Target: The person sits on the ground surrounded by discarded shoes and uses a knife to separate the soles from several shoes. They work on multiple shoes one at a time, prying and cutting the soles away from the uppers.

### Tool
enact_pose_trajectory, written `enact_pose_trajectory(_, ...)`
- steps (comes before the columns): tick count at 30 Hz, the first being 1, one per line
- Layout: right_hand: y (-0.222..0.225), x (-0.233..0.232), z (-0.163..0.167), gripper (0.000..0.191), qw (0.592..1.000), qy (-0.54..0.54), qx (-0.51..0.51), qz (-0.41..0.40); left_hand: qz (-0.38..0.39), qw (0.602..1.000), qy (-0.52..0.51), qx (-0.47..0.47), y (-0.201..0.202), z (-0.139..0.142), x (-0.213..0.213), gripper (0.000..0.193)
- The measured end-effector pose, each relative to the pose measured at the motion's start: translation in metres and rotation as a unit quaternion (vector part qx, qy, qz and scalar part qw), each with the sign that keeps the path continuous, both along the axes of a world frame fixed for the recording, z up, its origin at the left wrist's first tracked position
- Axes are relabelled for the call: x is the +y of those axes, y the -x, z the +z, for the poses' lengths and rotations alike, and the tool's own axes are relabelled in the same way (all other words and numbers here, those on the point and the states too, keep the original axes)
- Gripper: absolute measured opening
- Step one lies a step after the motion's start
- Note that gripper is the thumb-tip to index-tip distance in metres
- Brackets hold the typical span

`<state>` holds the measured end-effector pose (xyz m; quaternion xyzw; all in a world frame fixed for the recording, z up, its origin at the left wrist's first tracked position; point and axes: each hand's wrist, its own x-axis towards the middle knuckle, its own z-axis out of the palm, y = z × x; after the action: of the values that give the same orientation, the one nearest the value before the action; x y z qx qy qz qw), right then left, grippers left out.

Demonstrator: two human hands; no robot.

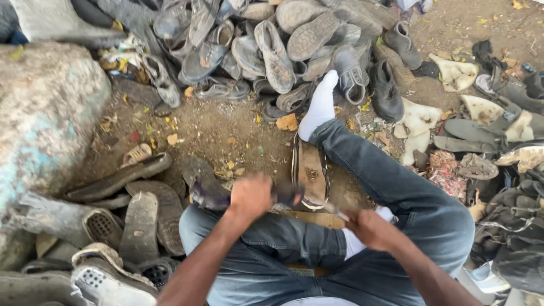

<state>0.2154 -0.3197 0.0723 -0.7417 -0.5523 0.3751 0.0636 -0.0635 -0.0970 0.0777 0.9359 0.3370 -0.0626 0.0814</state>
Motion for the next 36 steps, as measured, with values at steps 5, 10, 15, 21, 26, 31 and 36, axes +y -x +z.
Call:
enact_pose_trajectory(5, -0.007, 0.038, -0.086, 0.034, 0.998, 0.018, -0.06, -0.023, 0.231, 0.967, 0.017, -0.104, -0.074, -0.028, 0.055, 0.055)
enact_pose_trajectory(10, 0.019, 0.056, -0.133, 0.037, 0.987, -0.058, -0.099, -0.11, 0.126, 0.982, 0.134, -0.035, -0.13, -0.056, 0.034, 0.07)
enact_pose_trajectory(15, 0.033, 0.067, -0.123, 0.041, 0.991, 0.026, -0.095, -0.096, 0.088, 0.993, 0.074, -0.016, -0.137, -0.083, 0.032, 0.05)
enact_pose_trajectory(21, 0.035, 0.084, -0.089, 0.041, 0.988, -0.065, -0.024, -0.137, -0.067, 0.998, 0.016, -0.011, -0.128, -0.101, 0.059, 0.021)
enact_pose_trajectory(26, 0.027, 0.078, -0.095, 0.04, 0.979, -0.131, 0.003, -0.156, -0.07, 0.998, 0.007, 0.002, -0.123, -0.093, 0.062, 0.02)
enact_pose_trajectory(31, 0.029, 0.056, -0.109, 0.04, 0.996, -0.014, -0.056, -0.073, -0.061, 0.997, 0.047, -0.002, -0.102, -0.083, 0.046, 0.023)
enact_pose_trajectory(36, 0.051, 0.059, -0.095, 0.053, 0.996, 0.049, -0.033, -0.065, 0.011, 0.994, 0.111, 0.021, -0.07, -0.058, 0.052, 0.025)
